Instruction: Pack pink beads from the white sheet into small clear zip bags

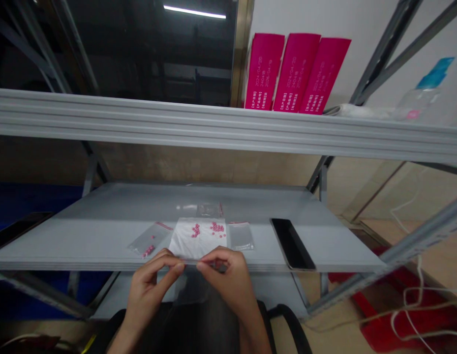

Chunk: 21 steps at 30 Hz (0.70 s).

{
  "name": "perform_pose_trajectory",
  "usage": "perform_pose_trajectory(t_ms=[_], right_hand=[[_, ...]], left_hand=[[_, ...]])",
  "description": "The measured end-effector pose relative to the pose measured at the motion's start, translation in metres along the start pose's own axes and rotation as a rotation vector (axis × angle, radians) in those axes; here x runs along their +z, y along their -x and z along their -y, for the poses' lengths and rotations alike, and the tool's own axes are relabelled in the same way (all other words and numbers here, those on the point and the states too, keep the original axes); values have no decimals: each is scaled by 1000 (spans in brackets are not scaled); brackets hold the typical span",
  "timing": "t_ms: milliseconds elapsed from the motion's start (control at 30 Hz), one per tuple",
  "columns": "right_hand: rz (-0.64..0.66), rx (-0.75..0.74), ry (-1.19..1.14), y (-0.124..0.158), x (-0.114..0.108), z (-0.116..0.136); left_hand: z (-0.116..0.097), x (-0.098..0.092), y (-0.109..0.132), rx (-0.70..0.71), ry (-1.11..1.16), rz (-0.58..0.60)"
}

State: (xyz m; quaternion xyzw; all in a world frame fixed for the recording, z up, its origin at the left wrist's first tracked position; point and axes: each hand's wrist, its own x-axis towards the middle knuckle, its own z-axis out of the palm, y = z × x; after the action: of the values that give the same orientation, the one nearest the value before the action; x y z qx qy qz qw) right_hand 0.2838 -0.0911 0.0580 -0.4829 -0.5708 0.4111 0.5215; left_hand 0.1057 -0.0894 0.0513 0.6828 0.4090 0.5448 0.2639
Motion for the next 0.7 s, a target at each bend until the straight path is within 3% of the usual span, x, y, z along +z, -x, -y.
perform_pose_trajectory(t_ms=[200, 367, 467, 567, 633, 700], right_hand=[[-122, -16, 39, -2, 3, -2], [-43, -42, 92, -4, -3, -4], [-61, -129, 199, -5, -1, 3], [29, -161, 246, -10, 7, 11], [71, -148, 235, -20, 10, 14], [28, -134, 222, -39, 7, 13]], left_hand=[[-1, -1, -2, 9, -86, -62], [-2, -2, 1, 151, -278, -67], [0, 0, 1, 265, -487, 15], [1, 0, -6, 352, -639, 74], [-4, -6, -11, 371, -646, 50], [-12, -19, -9, 339, -588, -11]])
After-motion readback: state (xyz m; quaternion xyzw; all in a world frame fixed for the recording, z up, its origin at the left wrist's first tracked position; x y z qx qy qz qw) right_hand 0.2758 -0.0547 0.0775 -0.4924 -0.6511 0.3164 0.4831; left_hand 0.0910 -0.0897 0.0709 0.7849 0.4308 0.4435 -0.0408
